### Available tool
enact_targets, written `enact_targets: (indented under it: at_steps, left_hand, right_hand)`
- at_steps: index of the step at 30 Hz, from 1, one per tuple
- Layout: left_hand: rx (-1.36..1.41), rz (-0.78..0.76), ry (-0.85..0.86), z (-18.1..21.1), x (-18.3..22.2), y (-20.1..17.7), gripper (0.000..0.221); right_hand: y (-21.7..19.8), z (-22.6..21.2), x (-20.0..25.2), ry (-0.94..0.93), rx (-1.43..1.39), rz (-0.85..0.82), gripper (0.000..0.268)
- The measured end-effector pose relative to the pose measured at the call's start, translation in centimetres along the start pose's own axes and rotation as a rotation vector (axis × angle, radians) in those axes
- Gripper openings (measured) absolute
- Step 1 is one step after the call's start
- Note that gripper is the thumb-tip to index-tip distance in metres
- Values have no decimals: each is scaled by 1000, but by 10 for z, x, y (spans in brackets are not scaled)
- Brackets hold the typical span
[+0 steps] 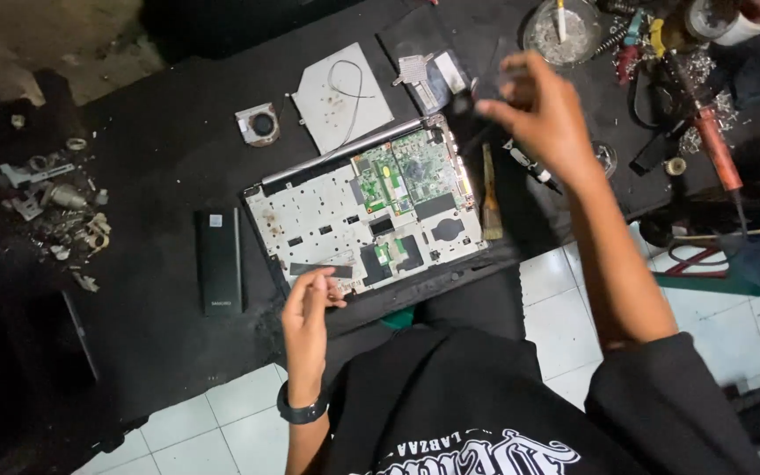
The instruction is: Cleaning a laptop motherboard with a brush and inspecting/manipulating internal components and cables.
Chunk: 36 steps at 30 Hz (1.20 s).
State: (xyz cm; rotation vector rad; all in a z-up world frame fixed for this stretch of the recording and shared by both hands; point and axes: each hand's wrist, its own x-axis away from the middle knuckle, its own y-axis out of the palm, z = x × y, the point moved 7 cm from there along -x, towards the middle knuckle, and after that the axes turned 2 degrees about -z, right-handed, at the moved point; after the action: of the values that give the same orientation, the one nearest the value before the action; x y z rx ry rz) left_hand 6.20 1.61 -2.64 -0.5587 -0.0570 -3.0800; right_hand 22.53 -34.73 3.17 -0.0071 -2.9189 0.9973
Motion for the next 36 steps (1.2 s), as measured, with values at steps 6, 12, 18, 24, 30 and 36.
enact_targets:
  at_steps: [6, 12, 18, 24, 30, 36]
  left_hand:
    - [-9, 110, 13, 6, 11, -18, 28]
    - [-138, 129, 47, 15, 10, -22, 28]
    - [-610, 58, 404, 50, -1, -13, 28]
    - [-840, -155, 413, 42, -21, 24, 51]
    - [-1112, -142, 458, 17, -26, 39, 58]
    - [-1147, -112, 475, 8, -30, 36, 58]
  right_hand:
    - [10, 40, -62, -108, 456, -135, 49]
    - [20, 57, -76, -107, 696, -44, 72]
    - [35, -36, 12, -553, 613, 219, 30]
    - [124, -41, 106, -589, 236, -2, 34]
    - [156, -41, 140, -455, 403, -71, 46]
    - [165, -35, 138, -468, 483, -13, 41]
